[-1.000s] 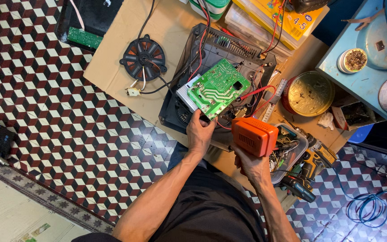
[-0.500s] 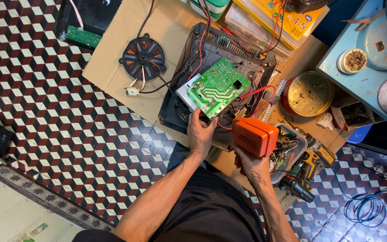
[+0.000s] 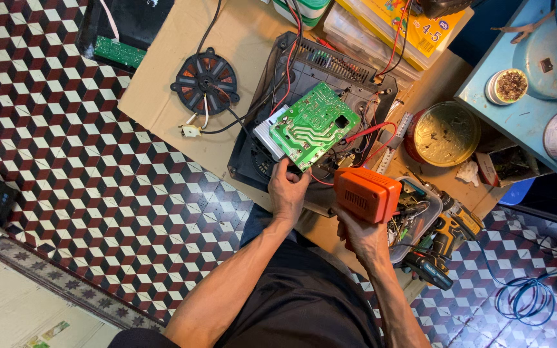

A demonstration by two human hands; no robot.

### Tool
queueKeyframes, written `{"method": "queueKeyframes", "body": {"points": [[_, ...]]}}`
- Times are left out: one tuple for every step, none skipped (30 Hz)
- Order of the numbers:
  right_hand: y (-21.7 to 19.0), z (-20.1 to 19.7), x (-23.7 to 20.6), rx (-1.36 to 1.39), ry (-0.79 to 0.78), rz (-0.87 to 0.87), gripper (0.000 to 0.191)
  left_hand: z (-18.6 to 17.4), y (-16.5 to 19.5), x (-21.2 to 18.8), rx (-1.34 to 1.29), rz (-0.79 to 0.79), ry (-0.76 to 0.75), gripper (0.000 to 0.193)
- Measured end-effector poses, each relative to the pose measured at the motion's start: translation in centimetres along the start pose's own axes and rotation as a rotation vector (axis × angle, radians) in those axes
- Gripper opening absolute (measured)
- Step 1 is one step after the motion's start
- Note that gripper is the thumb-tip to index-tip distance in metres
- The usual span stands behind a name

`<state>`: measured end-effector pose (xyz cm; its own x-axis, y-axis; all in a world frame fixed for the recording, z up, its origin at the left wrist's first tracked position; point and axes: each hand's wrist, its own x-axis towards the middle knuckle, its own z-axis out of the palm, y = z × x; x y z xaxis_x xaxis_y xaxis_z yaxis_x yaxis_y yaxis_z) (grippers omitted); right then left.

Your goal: The person uses a heat gun to apply heat to a green circuit board, then uses pliers to remove a small component. They continue heating the board and use a multimeter to test electrical connections. The person also uses a screwdriver to adjust parts on the board.

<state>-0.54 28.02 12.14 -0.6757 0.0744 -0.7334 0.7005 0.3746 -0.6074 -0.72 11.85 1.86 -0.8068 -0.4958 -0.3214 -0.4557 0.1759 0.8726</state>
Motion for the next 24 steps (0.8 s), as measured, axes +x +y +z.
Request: {"method": "queueKeyframes", "body": {"points": [[-0.03, -0.01, 0.03, 0.002, 0.000, 0.003, 0.031, 0.12, 0.01, -0.04, -0.003, 0.029, 0.015, 0.036], [-0.05, -0.02, -0.01, 0.004, 0.001, 0.007, 0.031, 0.25, 0.02, 0.00, -0.003, 0.020, 0.022, 0.037], [-0.10, -0.01, -0.04, 0.005, 0.002, 0.011, 0.032, 0.38, 0.04, 0.07, -0.003, 0.012, 0.028, 0.038], [-0.13, -0.05, -0.11, 0.005, 0.003, 0.015, 0.032, 0.46, 0.04, 0.07, -0.004, 0.003, 0.035, 0.039], [-0.20, -0.05, -0.18, 0.012, 0.002, 0.015, 0.031, 0.47, 0.06, 0.13, 0.008, 0.009, 0.042, 0.041], [-0.25, -0.05, -0.25, 0.016, -0.002, 0.014, 0.030, 0.40, 0.04, 0.14, 0.021, 0.014, 0.052, 0.044], [-0.31, -0.03, -0.30, 0.022, -0.006, 0.013, 0.030, 0.27, 0.04, 0.20, 0.034, 0.020, 0.062, 0.046], [-0.41, 0.03, -0.32, 0.031, -0.001, 0.019, 0.030, 0.14, 0.08, 0.30, 0.037, -0.025, 0.060, 0.046], [-0.48, 0.08, -0.33, 0.041, 0.005, 0.027, 0.030, 0.01, 0.11, 0.36, 0.040, -0.071, 0.056, 0.047], [-0.55, 0.08, -0.38, 0.050, 0.011, 0.035, 0.030, -0.07, 0.17, 0.36, 0.043, -0.117, 0.051, 0.048], [-0.60, 0.09, -0.39, 0.045, 0.012, 0.041, 0.031, -0.14, 0.22, 0.39, 0.043, -0.122, 0.047, 0.048], [-0.64, 0.05, -0.42, 0.040, 0.013, 0.047, 0.031, -0.19, 0.26, 0.43, 0.044, -0.126, 0.043, 0.048], [-0.66, 0.02, -0.44, 0.035, 0.013, 0.054, 0.032, -0.21, 0.27, 0.45, 0.045, -0.131, 0.039, 0.048], [-0.66, 0.03, -0.45, 0.044, 0.015, 0.058, 0.032, -0.23, 0.26, 0.42, 0.037, -0.132, 0.034, 0.048], [-0.61, 0.04, -0.53, 0.054, 0.018, 0.064, 0.031, -0.25, 0.19, 0.34, 0.029, -0.135, 0.026, 0.048], [-0.61, 0.04, -0.50, 0.063, 0.020, 0.067, 0.031, -0.22, 0.13, 0.37, 0.020, -0.136, 0.022, 0.048], [-0.59, 0.06, -0.48, 0.063, 0.017, 0.060, 0.031, -0.21, 0.04, 0.43, 0.034, -0.077, 0.024, 0.044], [-0.54, 0.08, -0.53, 0.066, 0.016, 0.054, 0.032, -0.19, -0.08, 0.47, 0.049, -0.019, 0.023, 0.041], [-0.50, 0.08, -0.57, 0.068, 0.016, 0.048, 0.032, -0.15, -0.20, 0.53, 0.063, 0.040, 0.022, 0.038], [-0.50, 0.10, -0.56, 0.065, 0.018, 0.052, 0.031, -0.08, -0.28, 0.59, 0.088, 0.034, 0.019, 0.039], [-0.51, 0.13, -0.58, 0.062, 0.021, 0.057, 0.031, -0.03, -0.35, 0.65, 0.113, 0.026, 0.014, 0.040], [-0.53, 0.16, -0.61, 0.060, 0.024, 0.063, 0.030, 0.00, -0.41, 0.68, 0.139, 0.019, 0.010, 0.040], [-0.57, 0.17, -0.66, 0.067, 0.022, 0.053, 0.030, -0.01, -0.44, 0.72, 0.131, 0.023, 0.015, 0.042], [-0.63, 0.16, -0.73, 0.074, 0.021, 0.044, 0.029, -0.06, -0.44, 0.79, 0.123, 0.027, 0.020, 0.043]]}}
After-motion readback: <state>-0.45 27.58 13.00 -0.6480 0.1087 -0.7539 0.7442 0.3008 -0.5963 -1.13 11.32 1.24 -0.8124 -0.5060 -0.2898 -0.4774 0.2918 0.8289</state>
